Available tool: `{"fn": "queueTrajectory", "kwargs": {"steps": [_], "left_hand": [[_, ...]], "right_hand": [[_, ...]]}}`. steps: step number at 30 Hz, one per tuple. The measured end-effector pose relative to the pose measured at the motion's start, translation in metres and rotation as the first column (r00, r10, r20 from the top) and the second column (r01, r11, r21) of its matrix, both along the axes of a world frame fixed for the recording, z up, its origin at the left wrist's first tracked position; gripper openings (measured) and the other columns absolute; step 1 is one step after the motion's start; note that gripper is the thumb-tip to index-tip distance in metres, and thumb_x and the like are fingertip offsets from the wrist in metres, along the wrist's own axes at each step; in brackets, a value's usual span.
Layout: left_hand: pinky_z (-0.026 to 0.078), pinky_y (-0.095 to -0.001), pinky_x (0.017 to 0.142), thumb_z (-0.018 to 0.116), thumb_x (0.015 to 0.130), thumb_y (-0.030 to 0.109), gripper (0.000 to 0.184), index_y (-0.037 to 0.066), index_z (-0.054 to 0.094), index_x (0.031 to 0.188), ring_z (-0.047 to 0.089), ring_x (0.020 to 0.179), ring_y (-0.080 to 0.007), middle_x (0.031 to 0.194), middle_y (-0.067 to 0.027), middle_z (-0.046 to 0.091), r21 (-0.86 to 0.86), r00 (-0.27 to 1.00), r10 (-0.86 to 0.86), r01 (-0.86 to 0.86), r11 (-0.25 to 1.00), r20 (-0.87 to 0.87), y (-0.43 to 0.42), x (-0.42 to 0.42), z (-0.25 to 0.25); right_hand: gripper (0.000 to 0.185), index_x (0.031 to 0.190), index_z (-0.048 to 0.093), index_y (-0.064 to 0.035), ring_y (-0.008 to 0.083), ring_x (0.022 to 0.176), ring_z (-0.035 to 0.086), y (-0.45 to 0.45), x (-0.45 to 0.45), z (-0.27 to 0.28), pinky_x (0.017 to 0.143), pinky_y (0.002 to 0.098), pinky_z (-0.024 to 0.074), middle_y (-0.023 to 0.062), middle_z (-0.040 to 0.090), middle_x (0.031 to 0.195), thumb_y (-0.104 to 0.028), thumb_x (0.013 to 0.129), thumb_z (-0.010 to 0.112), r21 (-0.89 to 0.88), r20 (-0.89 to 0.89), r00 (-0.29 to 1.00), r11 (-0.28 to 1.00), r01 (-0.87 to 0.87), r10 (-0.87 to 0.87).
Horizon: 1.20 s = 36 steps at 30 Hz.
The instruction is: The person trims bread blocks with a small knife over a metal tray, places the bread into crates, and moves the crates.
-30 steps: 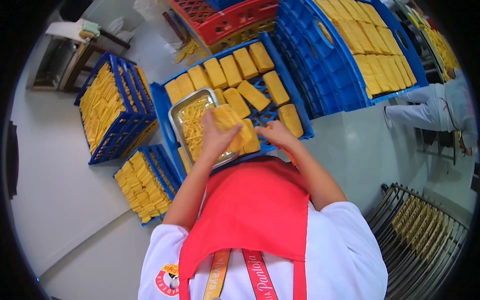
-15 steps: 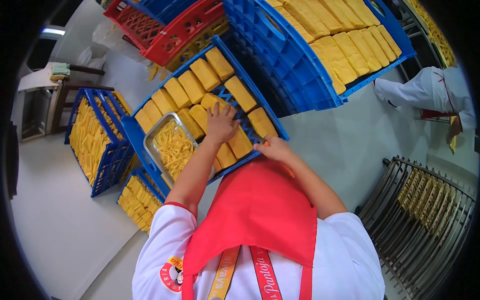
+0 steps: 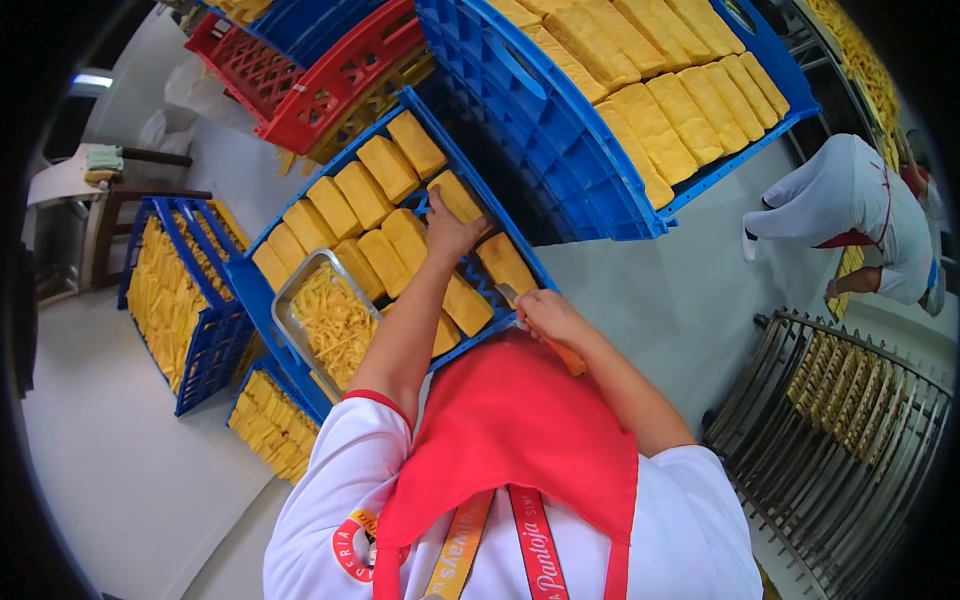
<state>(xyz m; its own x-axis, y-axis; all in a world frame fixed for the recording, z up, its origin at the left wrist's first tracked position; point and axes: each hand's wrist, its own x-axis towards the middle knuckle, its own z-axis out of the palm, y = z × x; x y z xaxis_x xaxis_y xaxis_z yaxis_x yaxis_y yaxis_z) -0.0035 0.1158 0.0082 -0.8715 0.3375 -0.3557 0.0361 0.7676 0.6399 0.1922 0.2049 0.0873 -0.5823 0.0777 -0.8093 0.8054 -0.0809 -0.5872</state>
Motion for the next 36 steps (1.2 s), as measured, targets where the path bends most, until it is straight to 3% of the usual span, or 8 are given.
{"fn": "queueTrajectory", "kwargs": {"steps": [5, 7, 8, 12, 14, 17, 21, 36], "left_hand": [[0.052, -0.0412, 0.085, 0.077, 0.066, 0.017, 0.113, 0.008, 0.003, 0.151, 0.060, 0.103, -0.0377, 0.117, -0.0291, 0.054, 0.088, 0.995, 0.097, -0.099, 0.991, 0.031, -0.021, -0.018, -0.010], [0.053, -0.0344, 0.070, 0.069, 0.066, 0.008, 0.109, 0.009, 0.001, 0.152, 0.063, 0.093, -0.0267, 0.115, -0.0233, 0.055, 0.379, 0.845, 0.103, -0.340, 0.860, 0.525, -0.045, -0.024, 0.023], [0.049, -0.0289, 0.059, 0.062, 0.065, 0.001, 0.106, 0.009, 0.002, 0.152, 0.061, 0.086, -0.0189, 0.115, -0.0184, 0.055, 0.567, 0.846, 0.082, -0.422, 0.708, 0.527, -0.057, -0.017, 0.035], [0.052, -0.0354, 0.066, 0.058, 0.070, 0.004, 0.100, 0.017, 0.004, 0.153, 0.062, 0.094, -0.0226, 0.119, -0.0133, 0.056, 0.538, 0.879, 0.102, -0.373, 0.756, 0.466, -0.139, 0.002, 0.077], [0.053, -0.0415, 0.075, 0.059, 0.077, 0.015, 0.085, 0.024, 0.017, 0.151, 0.061, 0.103, -0.0257, 0.122, -0.0084, 0.056, 0.624, 0.626, -0.050, -0.759, 0.185, 0.778, -0.170, 0.025, 0.122], [0.052, -0.0466, 0.084, 0.060, 0.082, 0.026, 0.065, 0.027, 0.035, 0.142, 0.058, 0.112, -0.0274, 0.123, -0.0061, 0.057, 0.573, 0.540, -0.292, -0.819, 0.033, 0.789, -0.226, 0.039, 0.119], [0.053, -0.0429, 0.087, 0.066, 0.081, 0.029, 0.051, 0.016, 0.050, 0.128, 0.059, 0.110, -0.0259, 0.121, -0.0101, 0.057, 0.480, 0.496, -0.130, -0.867, -0.136, 0.858, -0.260, 0.062, 0.124], [0.052, -0.0401, 0.091, 0.067, 0.080, 0.029, 0.052, 0.008, 0.051, 0.125, 0.057, 0.109, -0.0240, 0.118, -0.0101, 0.057, 0.478, 0.472, 0.082, -0.851, -0.216, 0.878, -0.324, 0.108, 0.131]], "right_hand": [[0.034, 0.080, 0.058, -0.0031, 0.0142, 0.058, 0.055, -0.008, 0.007, -0.006, 0.052, 0.0290, 0.0456, 0.0049, 0.057, 0.068, -0.033, 0.095, 0.048, 0.059, -0.020, 0.999, 0.997, 0.041, -0.040], [0.035, 0.079, 0.060, -0.0026, 0.0143, 0.056, 0.055, -0.010, 0.005, -0.007, 0.050, 0.0287, 0.0458, 0.0050, 0.057, 0.066, -0.033, 0.094, 0.050, 0.083, -0.057, 0.997, 0.995, 0.062, -0.058], [0.035, 0.079, 0.060, -0.0027, 0.0136, 0.056, 0.055, -0.011, 0.001, -0.005, 0.050, 0.0281, 0.0450, 0.0045, 0.057, 0.066, -0.033, 0.094, 0.051, 0.097, -0.074, 0.995, 0.992, 0.075, -0.068], [0.035, 0.078, 0.059, -0.0027, 0.0123, 0.054, 0.053, -0.027, -0.024, 0.007, 0.048, 0.0269, 0.0426, 0.0038, 0.055, 0.063, -0.033, 0.094, 0.052, 0.139, -0.207, 0.978, 0.989, 0.053, -0.023], [0.035, 0.078, 0.059, -0.0029, 0.0111, 0.054, 0.052, -0.047, -0.042, 0.026, 0.048, 0.0269, 0.0413, 0.0031, 0.055, 0.062, -0.032, 0.094, 0.052, 0.127, -0.261, 0.964, 0.992, -0.011, 0.044], [0.034, 0.076, 0.057, -0.0030, 0.0161, 0.052, 0.052, -0.089, -0.064, 0.042, 0.048, 0.0318, 0.0408, 0.0071, 0.054, 0.059, -0.031, 0.095, 0.052, 0.032, -0.337, 0.937, 0.996, -0.080, 0.086], [0.032, 0.078, 0.055, -0.0028, 0.0398, 0.062, 0.057, -0.148, -0.084, 0.065, 0.057, 0.0463, 0.0450, 0.0213, 0.056, 0.067, -0.030, 0.096, 0.052, 0.604, -0.585, 0.574, 0.780, -0.163, 0.573], [0.037, 0.079, 0.066, -0.0053, 0.0383, 0.068, 0.063, -0.235, -0.091, 0.081, 0.062, 0.0478, 0.0493, 0.0194, 0.062, 0.069, -0.035, 0.095, 0.051, 0.740, -0.554, 0.390, 0.650, -0.173, 0.735]]}}
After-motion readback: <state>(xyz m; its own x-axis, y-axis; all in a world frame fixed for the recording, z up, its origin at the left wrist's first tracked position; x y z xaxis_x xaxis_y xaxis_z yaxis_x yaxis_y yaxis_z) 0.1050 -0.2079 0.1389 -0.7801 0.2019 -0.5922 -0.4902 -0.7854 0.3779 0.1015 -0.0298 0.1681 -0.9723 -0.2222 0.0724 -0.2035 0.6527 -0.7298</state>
